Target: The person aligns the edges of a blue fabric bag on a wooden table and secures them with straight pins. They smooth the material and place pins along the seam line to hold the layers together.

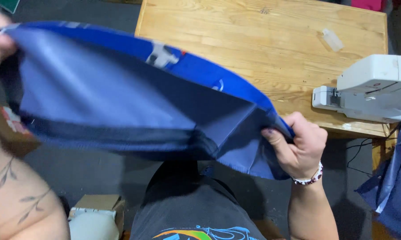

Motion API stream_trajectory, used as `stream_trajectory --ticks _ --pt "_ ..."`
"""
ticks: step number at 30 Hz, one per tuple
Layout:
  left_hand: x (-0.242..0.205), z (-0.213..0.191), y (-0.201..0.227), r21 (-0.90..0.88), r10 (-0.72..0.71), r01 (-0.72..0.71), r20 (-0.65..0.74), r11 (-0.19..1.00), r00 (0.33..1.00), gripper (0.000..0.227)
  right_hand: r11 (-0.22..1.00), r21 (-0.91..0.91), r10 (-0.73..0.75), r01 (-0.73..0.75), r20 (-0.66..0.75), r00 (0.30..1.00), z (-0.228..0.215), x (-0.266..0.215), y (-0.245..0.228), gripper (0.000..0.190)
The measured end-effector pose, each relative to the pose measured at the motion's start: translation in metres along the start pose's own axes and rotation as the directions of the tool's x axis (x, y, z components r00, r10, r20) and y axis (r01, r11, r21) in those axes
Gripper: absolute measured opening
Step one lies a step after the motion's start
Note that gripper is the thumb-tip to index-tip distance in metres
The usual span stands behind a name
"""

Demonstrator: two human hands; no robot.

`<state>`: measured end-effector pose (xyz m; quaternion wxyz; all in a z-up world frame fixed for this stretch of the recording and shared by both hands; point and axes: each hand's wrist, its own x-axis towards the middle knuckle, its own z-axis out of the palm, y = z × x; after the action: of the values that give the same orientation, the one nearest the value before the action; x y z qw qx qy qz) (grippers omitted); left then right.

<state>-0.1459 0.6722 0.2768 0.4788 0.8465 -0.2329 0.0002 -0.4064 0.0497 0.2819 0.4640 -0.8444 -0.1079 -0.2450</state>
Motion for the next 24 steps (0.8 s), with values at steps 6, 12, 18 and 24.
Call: stream_trajectory --ticks 6,12,18,24 --pt "0.163 0.111 0.061 -0.003 0.231 -0.232 0.119 0.973 0.966 0.004 0.979 -0.028 0.199 -0.201 -0.068 0.978 0.034 0.050 0.059 0.044" --pt "0.298 0.230 -0.033 -0.114 0.051 -0.007 0.390 0.993 0.919 0.012 0.824 -0.148 0.544 -0.547 -0.059 0.837 0.063 0.098 0.180 0.049" --pt "0.367 0.349 -0.157 -0.080 -0.093 0.159 0.526 0.984 0.845 0.013 0.565 -0.263 0.812 -0.782 0.009 0.584 0.067 0.094 0.322 0.052" --pt "0.379 0.451 -0.244 0.395 -0.310 0.136 0.419 0.909 0.854 0.014 0.425 -0.349 0.903 -0.835 0.098 0.418 0.090 0.106 0.427 0.056"
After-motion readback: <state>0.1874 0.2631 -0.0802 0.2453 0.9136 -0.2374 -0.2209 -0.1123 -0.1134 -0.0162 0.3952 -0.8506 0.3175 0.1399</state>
